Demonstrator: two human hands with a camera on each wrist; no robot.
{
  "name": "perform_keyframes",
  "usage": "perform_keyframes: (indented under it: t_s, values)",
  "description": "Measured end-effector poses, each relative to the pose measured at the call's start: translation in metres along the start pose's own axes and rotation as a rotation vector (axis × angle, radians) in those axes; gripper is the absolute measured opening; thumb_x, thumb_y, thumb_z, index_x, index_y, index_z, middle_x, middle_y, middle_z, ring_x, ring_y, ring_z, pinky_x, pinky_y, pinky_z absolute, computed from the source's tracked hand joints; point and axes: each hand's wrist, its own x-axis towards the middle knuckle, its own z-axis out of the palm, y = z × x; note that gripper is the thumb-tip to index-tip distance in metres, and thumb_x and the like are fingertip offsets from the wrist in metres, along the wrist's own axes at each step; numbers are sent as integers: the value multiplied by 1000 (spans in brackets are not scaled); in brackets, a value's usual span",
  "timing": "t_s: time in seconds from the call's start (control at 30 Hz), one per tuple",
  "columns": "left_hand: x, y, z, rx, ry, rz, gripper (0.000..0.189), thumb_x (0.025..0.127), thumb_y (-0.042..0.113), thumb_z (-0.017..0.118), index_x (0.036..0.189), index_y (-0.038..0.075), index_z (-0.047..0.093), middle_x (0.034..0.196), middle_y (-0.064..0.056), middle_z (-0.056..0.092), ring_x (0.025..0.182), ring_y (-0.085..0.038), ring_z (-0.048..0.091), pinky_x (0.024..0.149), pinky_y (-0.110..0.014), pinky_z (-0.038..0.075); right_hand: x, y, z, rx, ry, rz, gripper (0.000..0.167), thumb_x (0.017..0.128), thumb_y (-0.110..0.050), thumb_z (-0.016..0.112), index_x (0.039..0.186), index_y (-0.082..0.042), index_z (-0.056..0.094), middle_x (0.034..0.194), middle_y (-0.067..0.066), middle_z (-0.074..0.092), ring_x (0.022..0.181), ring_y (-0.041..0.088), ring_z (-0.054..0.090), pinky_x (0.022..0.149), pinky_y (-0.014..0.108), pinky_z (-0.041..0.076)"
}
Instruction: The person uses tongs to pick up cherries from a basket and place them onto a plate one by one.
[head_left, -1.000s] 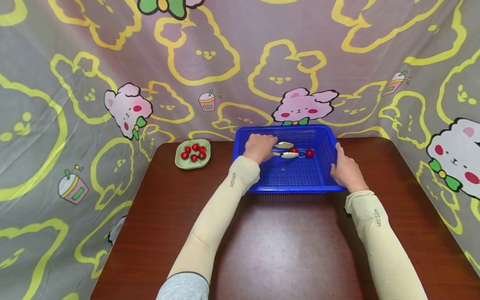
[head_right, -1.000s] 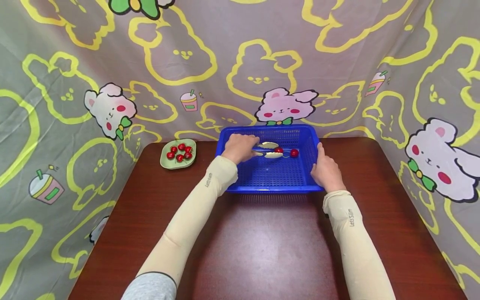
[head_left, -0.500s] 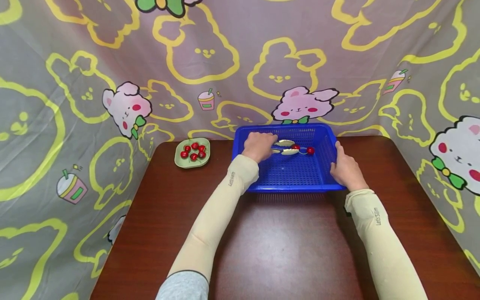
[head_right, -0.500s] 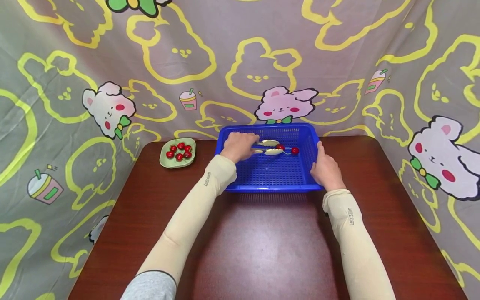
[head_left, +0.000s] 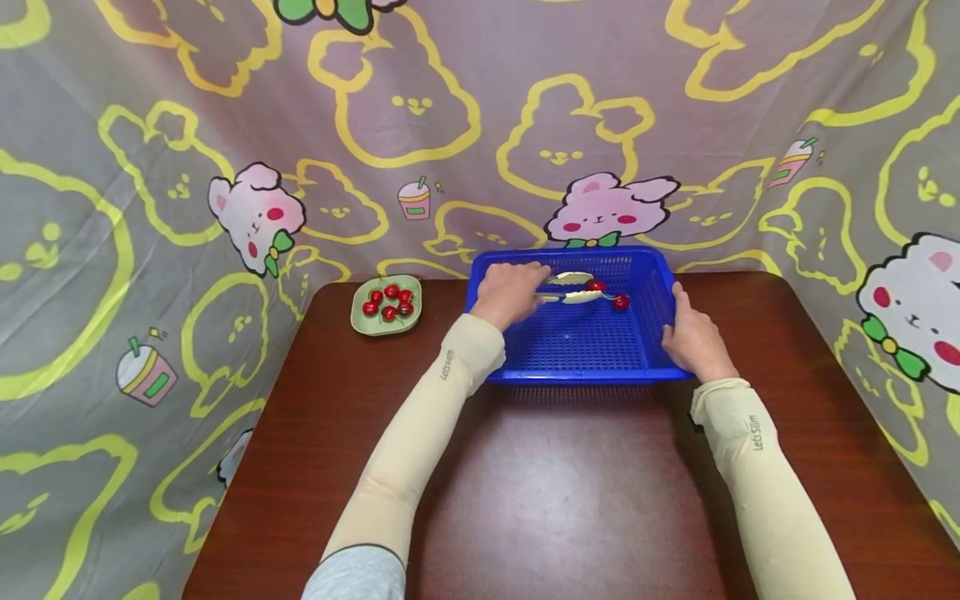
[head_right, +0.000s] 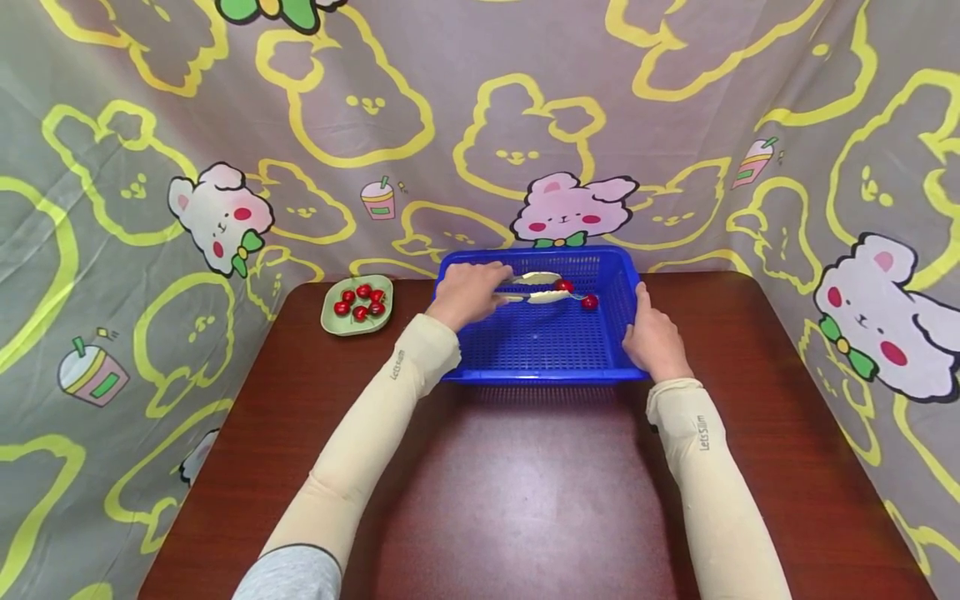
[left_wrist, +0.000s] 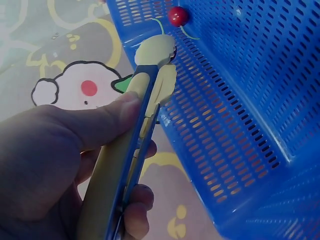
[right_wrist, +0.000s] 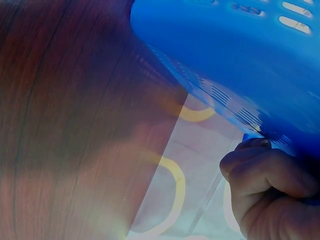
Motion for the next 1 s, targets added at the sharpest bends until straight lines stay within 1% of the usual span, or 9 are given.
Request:
perform_keyframes:
  t_s: [0.13, 0.2, 0.37, 0.5, 0.6, 0.7, 0.83, 0.93, 1.0]
  values:
    - [-11, -7, -3, -39, 31, -4, 37, 102, 43, 64, 137, 30, 61, 129, 10, 67, 103, -25, 71, 84, -45, 55, -1, -1, 0, 1, -3, 1, 77, 97, -7, 51, 161, 8, 11, 127, 52, 50, 108, 66, 56, 93, 72, 44]
    - [-17, -10, -5, -54, 44, -8, 35, 102, 44, 64, 134, 29, 62, 126, 10, 67, 102, -26, 71, 82, -46, 55, -1, 0, 0, 1, 1, -3, 77, 96, -7, 51, 161, 8, 12, 125, 52, 51, 106, 67, 57, 92, 72, 44]
    - [-31, -19, -9, -73, 95, -13, 37, 102, 43, 64, 136, 27, 61, 126, 7, 67, 101, -28, 71, 78, -48, 56, -1, -1, -2, -4, 6, -6, 77, 96, -6, 52, 160, 8, 12, 123, 52, 51, 105, 67, 57, 92, 71, 44]
    - [-42, -25, -8, -59, 158, -9, 38, 101, 42, 65, 134, 24, 63, 114, 4, 67, 89, -27, 70, 68, -46, 55, -1, -2, -1, -3, -2, 2, 77, 96, -6, 51, 160, 8, 12, 125, 52, 51, 107, 67, 56, 93, 71, 44]
    - [-51, -26, -6, -40, 205, -3, 36, 101, 41, 66, 131, 22, 64, 106, 3, 65, 80, -26, 69, 61, -43, 54, -2, -2, -1, -6, -2, 3, 77, 96, -6, 52, 160, 8, 12, 125, 52, 51, 107, 66, 57, 92, 71, 44]
    - [-60, -26, -7, -29, 249, 4, 37, 101, 41, 67, 132, 21, 64, 108, 4, 67, 77, -26, 69, 58, -42, 53, -2, -2, -2, -7, 3, -6, 77, 96, -6, 52, 160, 9, 13, 122, 52, 52, 104, 67, 57, 90, 71, 44]
    - [-72, -27, -8, -21, 311, 18, 40, 99, 40, 69, 135, 21, 65, 113, 4, 69, 78, -25, 72, 56, -41, 53, -2, -1, -2, -5, 8, -10, 77, 96, -6, 53, 160, 9, 13, 121, 52, 52, 103, 67, 57, 89, 72, 44]
    - [-81, -30, -6, -32, 353, 24, 40, 98, 39, 72, 134, 22, 66, 110, 4, 69, 78, -24, 72, 55, -41, 52, -2, -2, -2, -5, 6, -6, 77, 96, -6, 53, 160, 8, 12, 122, 52, 52, 103, 67, 57, 89, 72, 44]
    - [-87, -34, -4, -42, 369, 25, 40, 98, 38, 72, 134, 23, 65, 107, 4, 68, 78, -24, 71, 56, -41, 52, -2, -2, -2, -6, 6, -5, 77, 96, -6, 53, 160, 8, 12, 122, 52, 52, 103, 67, 57, 89, 72, 44]
